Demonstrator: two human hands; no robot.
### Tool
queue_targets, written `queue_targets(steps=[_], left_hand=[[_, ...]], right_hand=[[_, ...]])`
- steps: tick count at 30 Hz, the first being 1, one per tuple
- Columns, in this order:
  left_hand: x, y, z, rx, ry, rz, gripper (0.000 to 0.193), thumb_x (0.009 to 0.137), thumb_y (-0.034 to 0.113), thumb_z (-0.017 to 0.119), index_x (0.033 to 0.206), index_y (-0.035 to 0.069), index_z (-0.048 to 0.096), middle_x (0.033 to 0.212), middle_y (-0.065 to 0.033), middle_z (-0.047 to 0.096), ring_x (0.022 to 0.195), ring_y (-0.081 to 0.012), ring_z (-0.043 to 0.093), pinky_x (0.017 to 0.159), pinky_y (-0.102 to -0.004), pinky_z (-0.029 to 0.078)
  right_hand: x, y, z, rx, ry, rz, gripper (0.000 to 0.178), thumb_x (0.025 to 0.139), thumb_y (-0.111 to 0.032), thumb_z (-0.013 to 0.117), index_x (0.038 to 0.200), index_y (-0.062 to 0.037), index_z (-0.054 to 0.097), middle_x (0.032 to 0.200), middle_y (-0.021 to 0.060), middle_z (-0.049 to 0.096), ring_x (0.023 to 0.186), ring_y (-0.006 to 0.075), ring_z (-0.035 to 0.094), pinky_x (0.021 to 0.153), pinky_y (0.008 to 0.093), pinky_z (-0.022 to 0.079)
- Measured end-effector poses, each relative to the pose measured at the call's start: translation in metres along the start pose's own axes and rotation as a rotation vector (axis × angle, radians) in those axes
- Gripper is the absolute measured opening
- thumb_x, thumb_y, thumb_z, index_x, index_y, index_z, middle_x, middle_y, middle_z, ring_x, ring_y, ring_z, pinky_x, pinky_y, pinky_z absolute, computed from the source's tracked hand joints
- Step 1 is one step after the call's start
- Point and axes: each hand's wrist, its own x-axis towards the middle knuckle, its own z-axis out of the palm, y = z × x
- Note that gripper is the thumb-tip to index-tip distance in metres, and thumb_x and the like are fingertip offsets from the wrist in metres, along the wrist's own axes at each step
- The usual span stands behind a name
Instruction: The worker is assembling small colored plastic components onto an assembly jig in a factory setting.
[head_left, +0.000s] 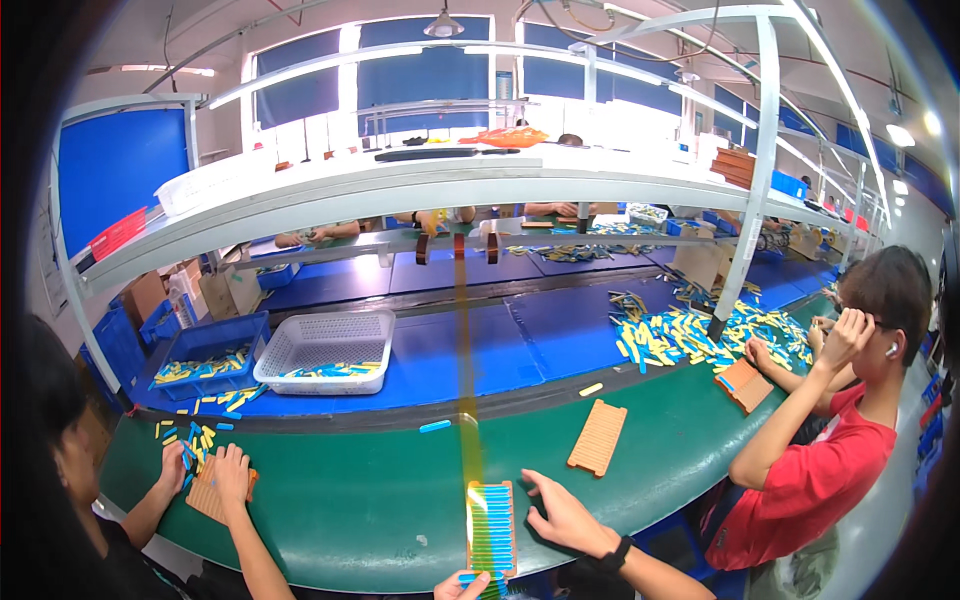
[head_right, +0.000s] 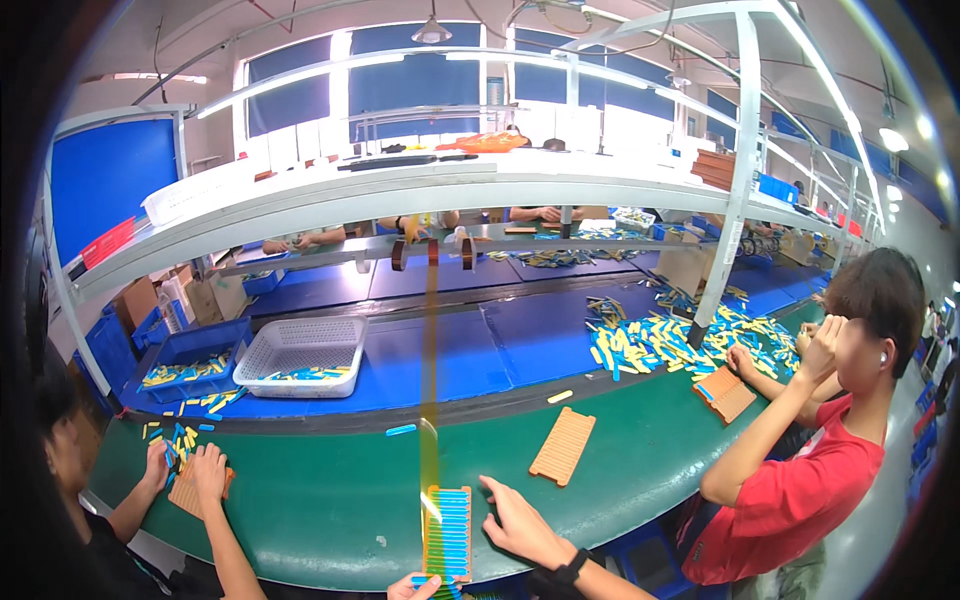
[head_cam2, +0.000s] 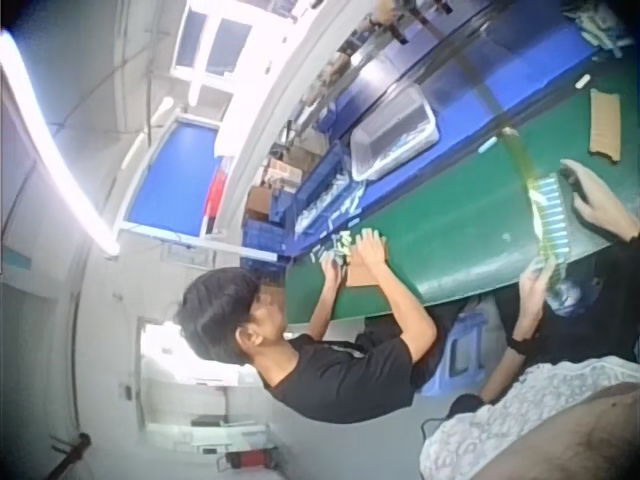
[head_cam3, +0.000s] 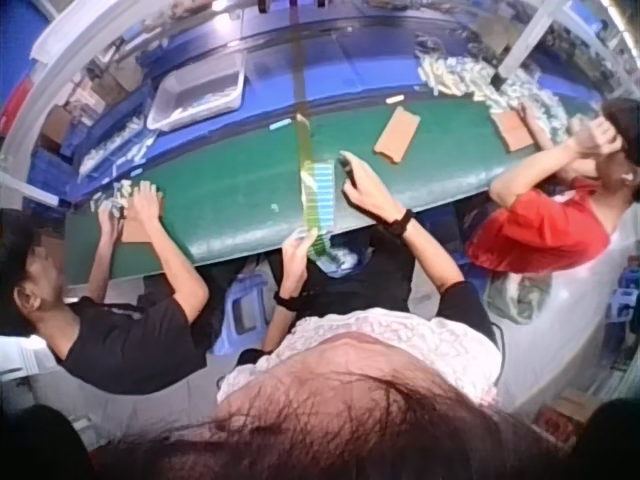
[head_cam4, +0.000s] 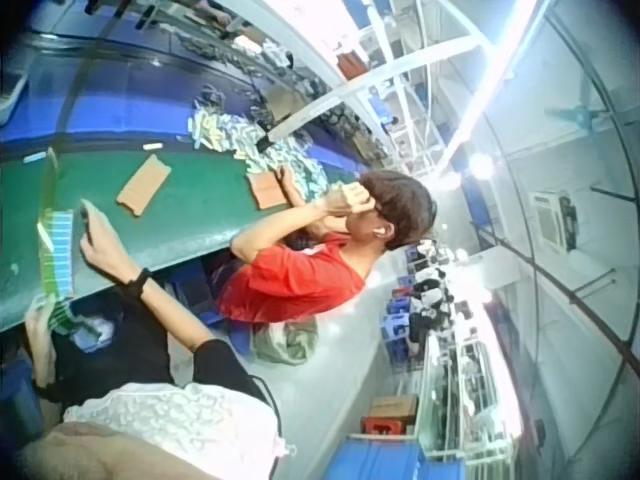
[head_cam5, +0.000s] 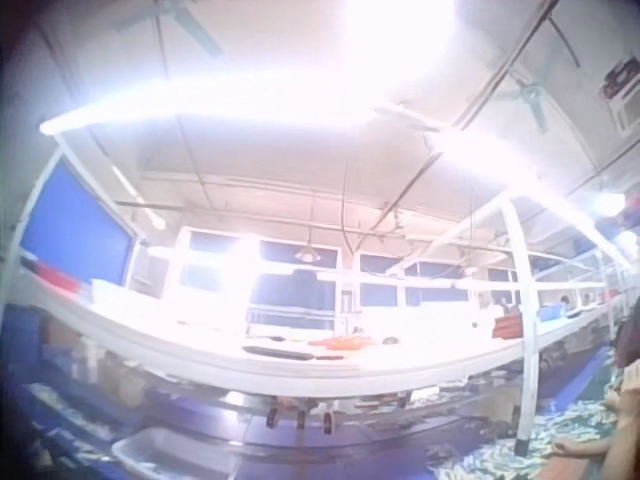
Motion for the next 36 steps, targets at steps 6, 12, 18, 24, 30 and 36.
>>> queue_targets(steps=[6, 12, 18, 24, 30, 36], left_hand=[[0.004, -0.002, 0.005, -0.005, -0.021, -0.017, 0.017, 0.098, 0.010, 0.067, 0.111, 0.000, 0.070, 0.096, -0.0045, 0.073, 0.084, -0.0126, 0.067, 0.076, -0.0264, 0.050], [0.006, -0.016, -0.001, -0.101, -0.067, -0.060, 0.021, 0.099, 0.010, 0.065, 0.117, -0.001, 0.068, 0.100, -0.0045, 0.072, 0.086, -0.0131, 0.066, 0.076, -0.0256, 0.050], [0.002, -0.018, -0.001, -0.036, -0.056, -0.048, 0.024, 0.101, 0.012, 0.064, 0.119, -0.002, 0.068, 0.099, -0.0073, 0.073, 0.084, -0.0146, 0.069, 0.076, -0.0268, 0.053], [0.010, -0.025, -0.006, 0.089, -0.082, -0.049, 0.024, 0.104, 0.015, 0.059, 0.115, -0.003, 0.070, 0.097, -0.0069, 0.074, 0.085, -0.0149, 0.069, 0.078, -0.0283, 0.054], [0.011, -0.040, -0.007, 0.061, 0.005, 0.011, 0.027, 0.105, 0.014, 0.057, 0.109, -0.010, 0.069, 0.103, -0.0124, 0.075, 0.089, -0.0127, 0.070, 0.082, -0.0267, 0.053], [0.012, -0.041, -0.006, 0.030, 0.014, -0.030, 0.030, 0.106, 0.016, 0.056, 0.109, -0.010, 0.069, 0.102, -0.0111, 0.074, 0.088, -0.0111, 0.068, 0.082, -0.0257, 0.052]], right_hand=[[0.044, 0.013, 0.001, 0.081, -0.195, -0.036, 0.063, 0.090, 0.002, 0.060, 0.147, 0.0056, 0.034, 0.135, 0.0310, 0.055, 0.123, 0.0447, 0.055, 0.105, 0.0482, 0.046], [0.065, 0.012, 0.021, 0.147, -0.229, -0.078, 0.054, 0.095, -0.002, 0.062, 0.143, 0.0056, 0.041, 0.126, 0.0298, 0.060, 0.116, 0.0432, 0.059, 0.100, 0.0462, 0.049], [0.062, 0.020, 0.031, 0.213, -0.220, 0.019, 0.046, 0.096, 0.001, 0.053, 0.141, 0.0034, 0.046, 0.133, 0.0266, 0.058, 0.117, 0.0382, 0.060, 0.100, 0.0423, 0.049], [0.056, 0.035, 0.028, 0.223, -0.114, -0.029, 0.049, 0.092, 0.007, 0.052, 0.141, -0.0013, 0.048, 0.131, 0.0196, 0.061, 0.117, 0.0291, 0.062, 0.094, 0.0361, 0.052], [0.058, 0.035, 0.031, 0.307, -0.066, -0.016, 0.050, 0.092, 0.009, 0.056, 0.140, -0.0010, 0.049, 0.129, 0.0152, 0.065, 0.119, 0.0217, 0.063, 0.092, 0.0314, 0.052], [0.055, 0.029, 0.027, 0.389, -0.111, 0.055, 0.054, 0.090, 0.012, 0.054, 0.142, -0.0025, 0.048, 0.133, 0.0160, 0.066, 0.104, 0.0214, 0.068, 0.091, 0.0331, 0.052]])
